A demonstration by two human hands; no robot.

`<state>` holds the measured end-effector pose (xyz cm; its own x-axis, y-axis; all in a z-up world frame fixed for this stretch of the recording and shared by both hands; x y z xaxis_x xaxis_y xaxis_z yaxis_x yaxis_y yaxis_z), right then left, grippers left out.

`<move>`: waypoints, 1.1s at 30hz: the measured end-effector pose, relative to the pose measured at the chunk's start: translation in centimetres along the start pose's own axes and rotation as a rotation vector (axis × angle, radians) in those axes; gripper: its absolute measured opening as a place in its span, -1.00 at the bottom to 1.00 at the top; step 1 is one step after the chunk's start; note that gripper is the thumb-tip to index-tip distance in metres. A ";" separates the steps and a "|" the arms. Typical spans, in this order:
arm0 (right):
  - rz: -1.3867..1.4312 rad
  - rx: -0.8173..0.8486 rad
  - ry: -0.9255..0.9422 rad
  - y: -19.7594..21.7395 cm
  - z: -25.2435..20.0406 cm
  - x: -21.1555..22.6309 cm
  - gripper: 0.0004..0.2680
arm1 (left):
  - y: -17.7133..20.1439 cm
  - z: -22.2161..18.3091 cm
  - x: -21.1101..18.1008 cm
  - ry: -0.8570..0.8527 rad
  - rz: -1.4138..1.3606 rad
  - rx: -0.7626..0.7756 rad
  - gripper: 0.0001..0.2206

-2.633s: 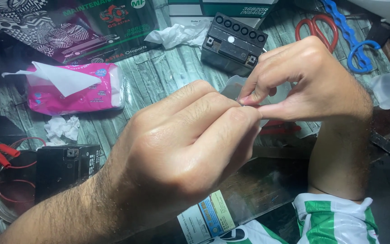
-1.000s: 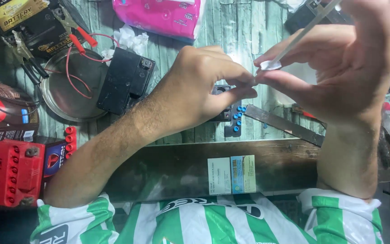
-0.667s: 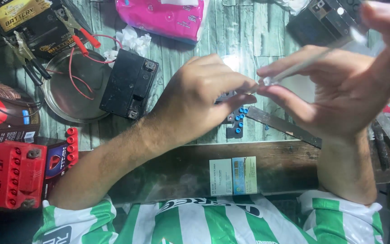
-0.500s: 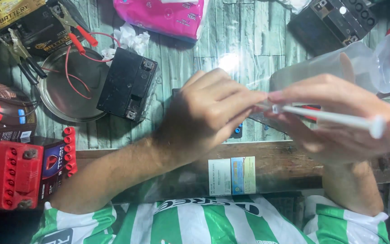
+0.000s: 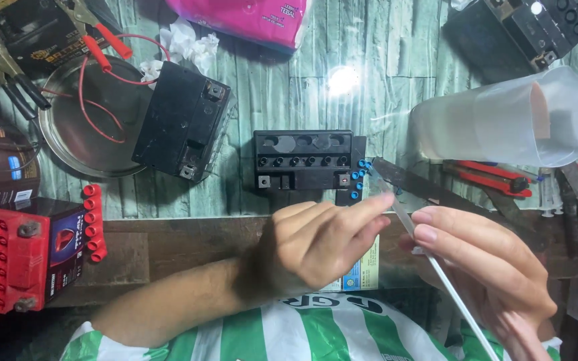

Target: Refilling lead-acid battery cells with distilled water or electrolyte using a syringe.

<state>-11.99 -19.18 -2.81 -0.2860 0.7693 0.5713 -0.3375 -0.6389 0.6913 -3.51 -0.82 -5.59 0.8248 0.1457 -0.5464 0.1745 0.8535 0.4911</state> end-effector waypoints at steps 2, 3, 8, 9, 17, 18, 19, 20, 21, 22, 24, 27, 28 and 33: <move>0.041 0.051 -0.010 0.3 -0.5 -0.2 -0.80 | -0.1 -0.7 -0.3 0.289 -0.399 -0.041 -0.92; 0.041 0.051 -0.013 0.3 -0.6 -0.3 -0.80 | -0.2 -0.7 -0.6 0.291 -0.401 -0.039 -0.92; 0.096 0.131 0.055 0.4 -1.9 -0.9 -0.43 | -1.1 -1.2 -0.7 1.280 -1.433 0.110 -0.68; 0.098 0.136 0.053 0.7 -1.9 -1.0 -0.43 | -1.4 -1.4 -0.5 1.284 -1.435 0.106 -0.68; 0.097 0.327 0.253 1.4 -1.7 -2.3 -0.78 | -2.8 -2.5 0.3 1.476 -1.706 -0.035 -0.65; 0.096 0.327 0.252 1.2 -2.0 -2.4 -0.78 | -2.9 -2.5 0.3 1.476 -1.707 -0.034 -0.65; 0.084 0.286 0.270 1.1 -2.2 -2.4 -0.77 | -3.0 -2.5 0.2 1.460 -1.716 -0.043 -0.65; 0.072 0.245 0.287 1.0 -2.5 -2.5 -0.68 | -3.0 -2.5 0.1 1.444 -1.725 -0.052 -0.64; 0.071 0.246 0.287 0.8 -2.5 -2.7 -0.68 | -3.1 -2.6 0.1 1.444 -1.727 -0.053 -0.64; 0.052 0.212 0.325 0.7 -2.5 -2.8 -0.74 | -3.2 -2.6 0.0 1.440 -1.738 -0.069 -0.64; 0.035 0.181 0.361 0.8 -2.5 -2.9 -0.80 | -3.4 -2.7 -0.1 1.439 -1.751 -0.087 -0.65; 0.071 0.277 0.308 1.4 -2.5 -3.1 -0.63 | -3.7 -2.9 -0.1 1.420 -1.744 -0.100 -0.63; 0.078 0.311 0.304 1.5 -2.3 -3.1 -0.68 | -3.8 -2.9 -0.1 1.430 -1.733 -0.105 -0.63; 0.083 0.357 0.236 1.6 -1.9 -2.7 -0.78 | -4.2 -3.2 -0.3 1.464 -1.715 -0.138 -0.63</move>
<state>-13.52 -22.27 -4.06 -0.5106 0.6665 0.5432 0.0146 -0.6249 0.7805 -6.23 -2.81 -9.62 -0.8610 -0.4349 -0.2638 -0.0191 0.5459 -0.8376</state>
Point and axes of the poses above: each hand's wrist, its own z-axis towards the middle knuckle, its own y-axis out of the back of the hand, x = y × z, the point moved 1 cm from there along z, towards the middle knuckle, and after that the axes turned 9 degrees about -z, right-handed, at the moved point
